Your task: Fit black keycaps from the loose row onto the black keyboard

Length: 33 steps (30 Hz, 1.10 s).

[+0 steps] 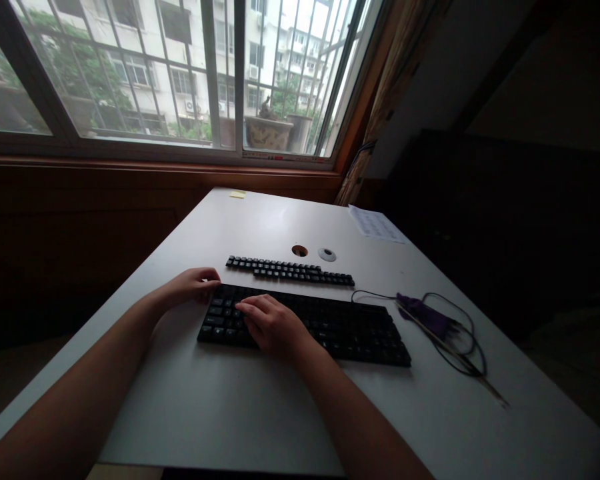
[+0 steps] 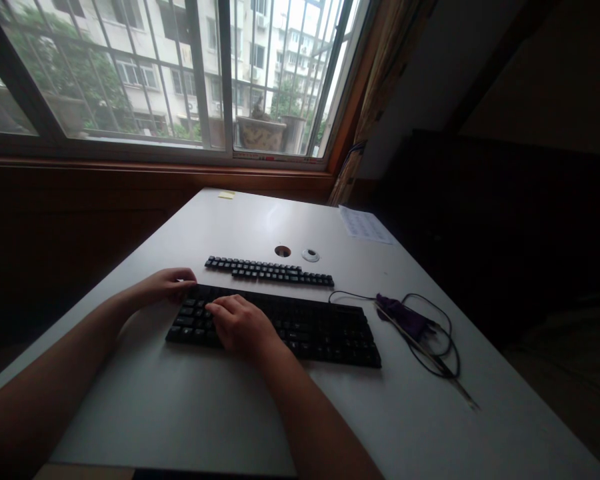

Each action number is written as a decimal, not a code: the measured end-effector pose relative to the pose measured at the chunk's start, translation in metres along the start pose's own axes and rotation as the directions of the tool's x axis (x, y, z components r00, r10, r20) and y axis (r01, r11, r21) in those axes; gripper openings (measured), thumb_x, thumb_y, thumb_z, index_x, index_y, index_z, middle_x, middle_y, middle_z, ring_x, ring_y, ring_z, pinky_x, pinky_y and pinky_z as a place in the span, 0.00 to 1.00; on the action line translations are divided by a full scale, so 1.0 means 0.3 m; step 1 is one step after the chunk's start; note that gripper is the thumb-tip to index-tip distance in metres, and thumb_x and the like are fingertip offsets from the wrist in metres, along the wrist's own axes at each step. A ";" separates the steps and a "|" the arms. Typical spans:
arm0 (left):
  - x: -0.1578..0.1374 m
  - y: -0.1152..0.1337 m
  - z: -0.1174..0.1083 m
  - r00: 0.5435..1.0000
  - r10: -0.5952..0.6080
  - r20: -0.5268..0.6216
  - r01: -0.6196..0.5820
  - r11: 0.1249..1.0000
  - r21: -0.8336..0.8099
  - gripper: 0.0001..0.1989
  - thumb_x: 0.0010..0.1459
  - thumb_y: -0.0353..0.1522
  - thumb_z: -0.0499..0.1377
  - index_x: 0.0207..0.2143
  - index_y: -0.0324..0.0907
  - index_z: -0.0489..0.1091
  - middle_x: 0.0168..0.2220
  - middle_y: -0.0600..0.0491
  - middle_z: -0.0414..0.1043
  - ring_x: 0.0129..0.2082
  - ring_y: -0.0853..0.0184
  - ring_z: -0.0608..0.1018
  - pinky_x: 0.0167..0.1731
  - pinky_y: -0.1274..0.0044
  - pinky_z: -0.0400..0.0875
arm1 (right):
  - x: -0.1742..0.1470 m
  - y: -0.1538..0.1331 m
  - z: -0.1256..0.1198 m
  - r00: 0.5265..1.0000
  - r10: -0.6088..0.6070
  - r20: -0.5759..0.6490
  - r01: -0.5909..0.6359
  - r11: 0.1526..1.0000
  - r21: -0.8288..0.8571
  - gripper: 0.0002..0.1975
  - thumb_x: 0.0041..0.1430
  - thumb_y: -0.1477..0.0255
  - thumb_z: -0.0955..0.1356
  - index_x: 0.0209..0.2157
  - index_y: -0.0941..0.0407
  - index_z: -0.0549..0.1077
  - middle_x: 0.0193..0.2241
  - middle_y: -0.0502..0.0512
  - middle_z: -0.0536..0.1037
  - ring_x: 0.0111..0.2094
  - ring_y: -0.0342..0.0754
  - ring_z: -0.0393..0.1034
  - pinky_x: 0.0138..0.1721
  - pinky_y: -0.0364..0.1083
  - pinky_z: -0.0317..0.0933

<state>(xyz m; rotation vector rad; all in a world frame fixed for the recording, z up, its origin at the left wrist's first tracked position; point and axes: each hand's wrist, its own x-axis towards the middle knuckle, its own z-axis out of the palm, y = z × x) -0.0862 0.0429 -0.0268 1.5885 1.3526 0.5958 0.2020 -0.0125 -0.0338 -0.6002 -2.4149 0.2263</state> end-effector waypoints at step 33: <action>-0.001 0.005 0.002 1.000 -0.008 0.002 0.008 0.999 -0.045 0.21 0.53 0.49 0.66 0.36 0.41 0.73 0.23 0.56 0.71 0.23 0.65 0.75 0.25 0.74 0.68 | 0.021 0.002 -0.054 0.974 0.178 -0.138 -0.186 0.982 -0.047 0.19 0.70 0.79 0.64 0.58 0.55 0.76 0.51 0.61 0.81 0.55 0.56 0.70 0.61 0.58 0.68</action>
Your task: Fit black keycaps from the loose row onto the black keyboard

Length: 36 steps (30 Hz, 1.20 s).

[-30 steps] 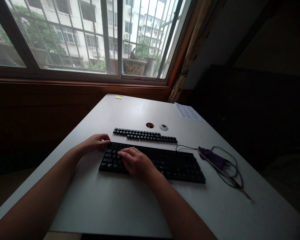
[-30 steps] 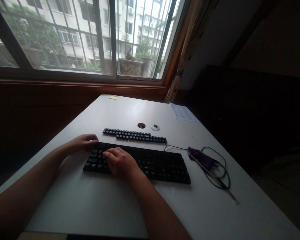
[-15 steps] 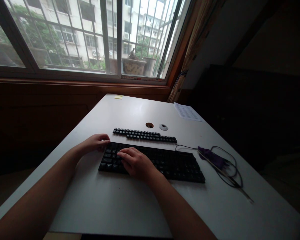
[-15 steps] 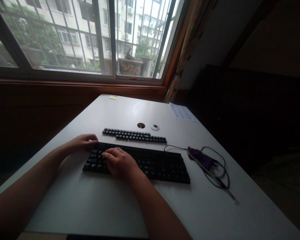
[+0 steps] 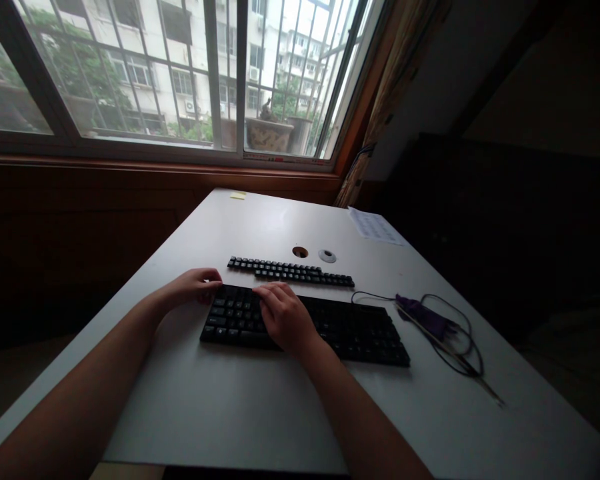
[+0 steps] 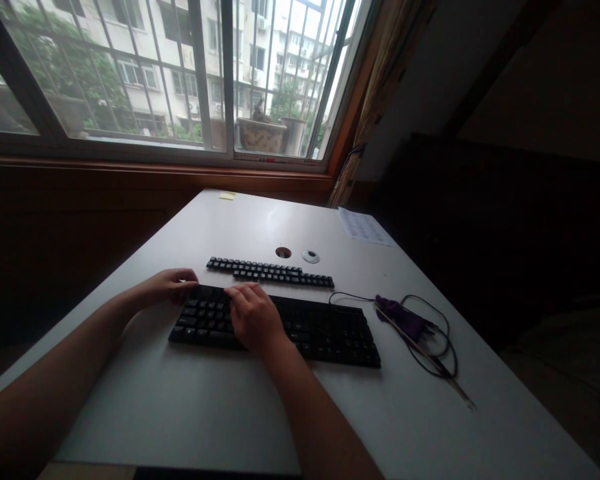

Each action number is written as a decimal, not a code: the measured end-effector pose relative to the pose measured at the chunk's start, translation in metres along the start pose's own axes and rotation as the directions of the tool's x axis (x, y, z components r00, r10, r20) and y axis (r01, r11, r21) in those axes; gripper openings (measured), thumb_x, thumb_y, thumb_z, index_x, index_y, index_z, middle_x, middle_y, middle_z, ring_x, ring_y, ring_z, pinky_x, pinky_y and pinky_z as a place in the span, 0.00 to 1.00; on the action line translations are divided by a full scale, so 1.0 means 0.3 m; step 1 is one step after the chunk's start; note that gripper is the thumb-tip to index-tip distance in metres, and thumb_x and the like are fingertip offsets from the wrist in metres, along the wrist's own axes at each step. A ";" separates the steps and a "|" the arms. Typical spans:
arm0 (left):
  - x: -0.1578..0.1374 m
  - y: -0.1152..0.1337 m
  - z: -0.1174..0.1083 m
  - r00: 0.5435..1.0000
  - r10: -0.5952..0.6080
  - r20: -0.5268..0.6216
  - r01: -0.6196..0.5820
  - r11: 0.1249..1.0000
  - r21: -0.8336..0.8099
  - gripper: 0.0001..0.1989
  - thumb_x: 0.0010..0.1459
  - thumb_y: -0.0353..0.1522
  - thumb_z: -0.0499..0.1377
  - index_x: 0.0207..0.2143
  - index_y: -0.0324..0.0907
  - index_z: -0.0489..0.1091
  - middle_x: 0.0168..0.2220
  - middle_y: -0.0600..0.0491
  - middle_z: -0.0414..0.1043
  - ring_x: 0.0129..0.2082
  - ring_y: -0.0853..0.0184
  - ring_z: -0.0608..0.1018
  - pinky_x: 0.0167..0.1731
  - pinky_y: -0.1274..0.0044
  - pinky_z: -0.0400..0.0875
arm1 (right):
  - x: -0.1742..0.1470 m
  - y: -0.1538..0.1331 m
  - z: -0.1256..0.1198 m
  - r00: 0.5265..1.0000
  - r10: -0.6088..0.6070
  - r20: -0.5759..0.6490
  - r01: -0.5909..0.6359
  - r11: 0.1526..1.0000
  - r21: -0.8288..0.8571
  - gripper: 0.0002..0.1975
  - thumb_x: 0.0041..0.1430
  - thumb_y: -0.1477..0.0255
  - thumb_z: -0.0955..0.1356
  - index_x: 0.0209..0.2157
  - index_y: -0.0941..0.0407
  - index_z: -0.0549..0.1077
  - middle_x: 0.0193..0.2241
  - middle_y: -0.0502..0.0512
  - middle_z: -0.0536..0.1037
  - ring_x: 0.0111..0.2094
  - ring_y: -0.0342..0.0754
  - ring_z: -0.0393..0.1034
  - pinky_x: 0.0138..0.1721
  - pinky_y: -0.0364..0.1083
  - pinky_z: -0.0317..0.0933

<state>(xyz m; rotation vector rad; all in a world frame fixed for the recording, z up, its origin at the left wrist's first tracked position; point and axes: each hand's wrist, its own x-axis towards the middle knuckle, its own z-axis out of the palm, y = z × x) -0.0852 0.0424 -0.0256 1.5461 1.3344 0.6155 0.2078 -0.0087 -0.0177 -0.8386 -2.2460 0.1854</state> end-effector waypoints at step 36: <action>0.016 -0.013 -0.004 1.000 -0.014 0.002 0.014 1.000 0.004 0.20 0.52 0.49 0.67 0.35 0.43 0.73 0.21 0.56 0.71 0.22 0.65 0.75 0.23 0.75 0.68 | 0.118 0.112 0.119 0.961 0.267 0.070 -0.223 0.901 -0.373 0.16 0.72 0.70 0.65 0.55 0.49 0.80 0.64 0.57 0.72 0.65 0.64 0.55 0.67 0.65 0.56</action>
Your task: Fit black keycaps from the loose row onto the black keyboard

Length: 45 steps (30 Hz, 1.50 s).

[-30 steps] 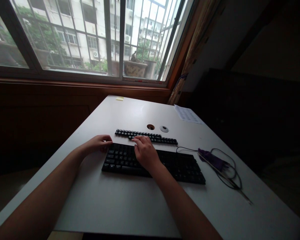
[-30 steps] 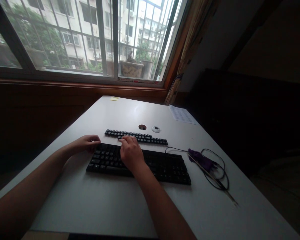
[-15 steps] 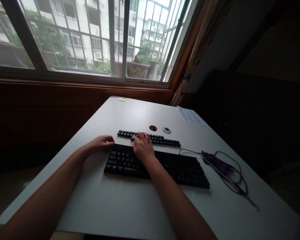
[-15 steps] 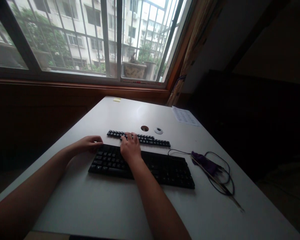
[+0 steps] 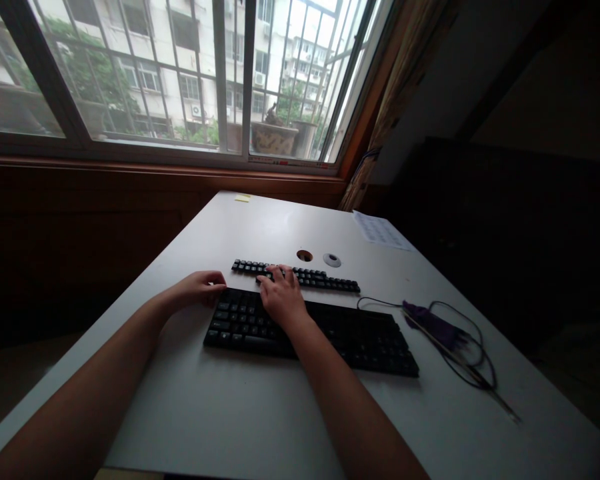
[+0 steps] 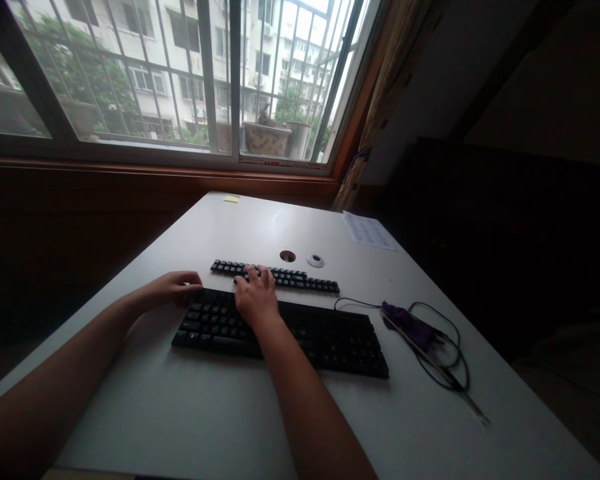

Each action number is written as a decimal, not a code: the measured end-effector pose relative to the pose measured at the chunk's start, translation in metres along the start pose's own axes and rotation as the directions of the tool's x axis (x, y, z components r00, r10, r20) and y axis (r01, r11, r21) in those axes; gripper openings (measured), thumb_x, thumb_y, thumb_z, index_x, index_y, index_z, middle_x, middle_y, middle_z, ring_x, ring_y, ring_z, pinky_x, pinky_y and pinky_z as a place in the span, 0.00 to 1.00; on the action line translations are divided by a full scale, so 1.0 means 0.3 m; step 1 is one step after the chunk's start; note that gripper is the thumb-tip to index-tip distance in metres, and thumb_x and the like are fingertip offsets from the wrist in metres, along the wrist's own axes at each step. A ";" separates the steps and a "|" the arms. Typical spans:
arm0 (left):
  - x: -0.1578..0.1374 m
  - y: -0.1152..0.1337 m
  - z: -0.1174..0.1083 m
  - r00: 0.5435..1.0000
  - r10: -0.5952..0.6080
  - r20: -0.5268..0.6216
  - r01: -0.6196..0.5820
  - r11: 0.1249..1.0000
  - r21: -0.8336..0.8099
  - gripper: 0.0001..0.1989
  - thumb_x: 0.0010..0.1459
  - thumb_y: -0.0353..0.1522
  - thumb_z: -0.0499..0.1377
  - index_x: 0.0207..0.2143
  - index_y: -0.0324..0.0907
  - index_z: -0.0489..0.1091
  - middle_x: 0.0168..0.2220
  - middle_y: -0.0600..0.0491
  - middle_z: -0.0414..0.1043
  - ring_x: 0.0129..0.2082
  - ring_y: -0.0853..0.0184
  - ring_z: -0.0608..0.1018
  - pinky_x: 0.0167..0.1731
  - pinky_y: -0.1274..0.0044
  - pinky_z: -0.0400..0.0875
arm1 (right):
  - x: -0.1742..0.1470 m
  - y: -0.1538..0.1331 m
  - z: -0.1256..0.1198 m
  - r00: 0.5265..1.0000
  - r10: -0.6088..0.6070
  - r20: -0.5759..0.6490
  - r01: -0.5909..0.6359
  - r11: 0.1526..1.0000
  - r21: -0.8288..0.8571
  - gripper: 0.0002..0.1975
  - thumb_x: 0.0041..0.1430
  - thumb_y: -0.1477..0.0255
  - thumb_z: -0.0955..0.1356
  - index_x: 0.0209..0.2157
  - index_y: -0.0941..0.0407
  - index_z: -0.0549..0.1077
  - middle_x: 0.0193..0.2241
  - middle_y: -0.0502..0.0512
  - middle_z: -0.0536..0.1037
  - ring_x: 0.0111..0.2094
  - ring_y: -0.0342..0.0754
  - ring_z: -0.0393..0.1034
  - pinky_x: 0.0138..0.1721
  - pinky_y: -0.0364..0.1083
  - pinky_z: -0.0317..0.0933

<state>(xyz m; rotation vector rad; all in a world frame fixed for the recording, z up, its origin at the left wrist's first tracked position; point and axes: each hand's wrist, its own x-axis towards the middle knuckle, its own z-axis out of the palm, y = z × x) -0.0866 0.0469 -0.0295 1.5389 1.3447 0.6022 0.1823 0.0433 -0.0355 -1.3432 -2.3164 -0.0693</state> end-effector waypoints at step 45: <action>-0.005 0.005 0.004 1.000 0.005 0.008 -0.005 1.000 0.016 0.21 0.52 0.49 0.65 0.36 0.42 0.72 0.22 0.57 0.71 0.22 0.66 0.74 0.24 0.75 0.67 | 0.014 0.020 0.004 0.986 -0.130 0.107 0.121 0.989 0.088 0.15 0.70 0.75 0.67 0.50 0.49 0.84 0.56 0.52 0.81 0.65 0.62 0.55 0.69 0.60 0.54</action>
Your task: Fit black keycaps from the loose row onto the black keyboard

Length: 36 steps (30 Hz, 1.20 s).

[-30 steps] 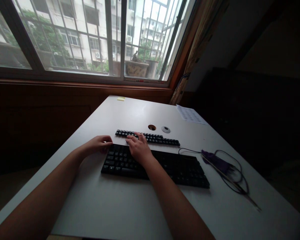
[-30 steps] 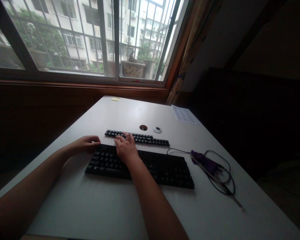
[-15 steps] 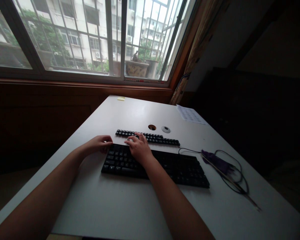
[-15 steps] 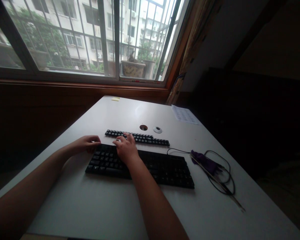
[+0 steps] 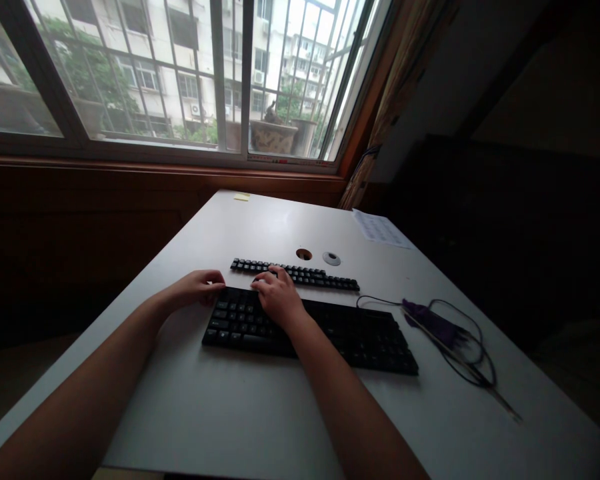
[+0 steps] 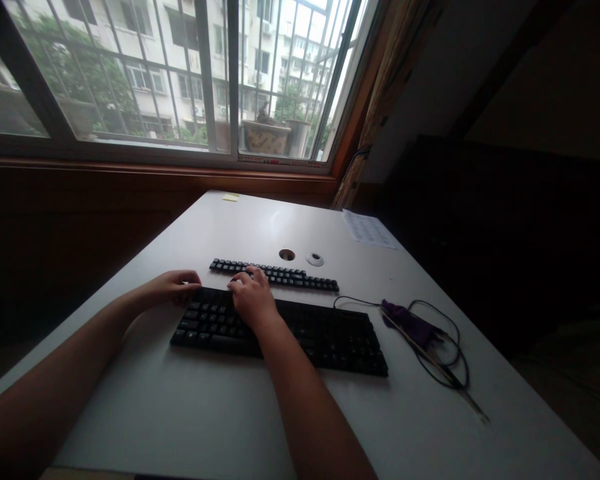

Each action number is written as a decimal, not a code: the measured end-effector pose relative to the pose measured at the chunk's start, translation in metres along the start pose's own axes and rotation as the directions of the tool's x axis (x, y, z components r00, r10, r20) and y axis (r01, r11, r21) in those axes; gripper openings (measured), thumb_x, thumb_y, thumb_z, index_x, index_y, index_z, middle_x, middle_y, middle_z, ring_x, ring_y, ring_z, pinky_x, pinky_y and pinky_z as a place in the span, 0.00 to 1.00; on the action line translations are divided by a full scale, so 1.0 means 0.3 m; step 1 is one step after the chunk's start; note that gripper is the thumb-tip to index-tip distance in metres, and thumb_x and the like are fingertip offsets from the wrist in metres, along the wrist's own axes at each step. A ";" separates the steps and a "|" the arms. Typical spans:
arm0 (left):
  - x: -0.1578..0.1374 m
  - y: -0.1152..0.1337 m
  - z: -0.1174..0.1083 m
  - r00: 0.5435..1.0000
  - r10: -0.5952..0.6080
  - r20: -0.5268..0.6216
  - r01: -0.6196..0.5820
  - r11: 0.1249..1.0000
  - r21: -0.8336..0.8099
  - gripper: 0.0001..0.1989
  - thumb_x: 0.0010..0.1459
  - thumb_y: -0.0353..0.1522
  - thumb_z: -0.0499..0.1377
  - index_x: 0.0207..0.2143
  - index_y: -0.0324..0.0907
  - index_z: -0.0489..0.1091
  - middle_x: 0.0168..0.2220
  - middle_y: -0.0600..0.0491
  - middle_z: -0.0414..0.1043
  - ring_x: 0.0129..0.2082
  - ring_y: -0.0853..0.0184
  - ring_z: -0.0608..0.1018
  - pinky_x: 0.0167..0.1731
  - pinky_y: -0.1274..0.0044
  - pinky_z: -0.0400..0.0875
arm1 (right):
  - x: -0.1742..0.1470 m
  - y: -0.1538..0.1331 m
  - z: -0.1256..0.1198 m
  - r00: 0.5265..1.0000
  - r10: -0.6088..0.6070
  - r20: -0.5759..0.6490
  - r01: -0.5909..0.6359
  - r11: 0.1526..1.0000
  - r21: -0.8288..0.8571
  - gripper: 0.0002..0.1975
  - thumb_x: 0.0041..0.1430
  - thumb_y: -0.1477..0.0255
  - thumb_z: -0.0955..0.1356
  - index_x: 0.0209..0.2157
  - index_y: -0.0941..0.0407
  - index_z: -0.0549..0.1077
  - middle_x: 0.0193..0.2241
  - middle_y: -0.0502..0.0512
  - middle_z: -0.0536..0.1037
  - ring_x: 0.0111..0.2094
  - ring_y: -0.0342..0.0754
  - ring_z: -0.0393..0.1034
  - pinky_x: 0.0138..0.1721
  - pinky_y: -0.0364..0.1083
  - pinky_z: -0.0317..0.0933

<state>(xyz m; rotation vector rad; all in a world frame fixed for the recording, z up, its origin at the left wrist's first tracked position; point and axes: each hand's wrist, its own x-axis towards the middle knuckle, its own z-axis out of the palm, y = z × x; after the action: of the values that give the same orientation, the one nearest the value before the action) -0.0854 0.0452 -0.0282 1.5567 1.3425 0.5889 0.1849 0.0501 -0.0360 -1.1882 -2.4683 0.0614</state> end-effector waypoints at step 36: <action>0.003 -0.002 -0.001 1.000 0.003 -0.001 -0.003 1.000 -0.005 0.20 0.53 0.49 0.66 0.36 0.42 0.72 0.22 0.56 0.71 0.22 0.66 0.75 0.24 0.74 0.68 | -0.008 0.009 -0.026 0.985 -0.014 -0.170 0.049 0.978 0.203 0.17 0.65 0.81 0.68 0.46 0.50 0.86 0.49 0.55 0.83 0.57 0.57 0.65 0.63 0.55 0.63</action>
<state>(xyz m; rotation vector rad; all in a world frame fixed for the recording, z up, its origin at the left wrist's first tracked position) -0.0857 0.0460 -0.0287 1.5551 1.3385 0.5951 0.1911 0.0489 -0.0300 -1.0221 -2.2713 0.1962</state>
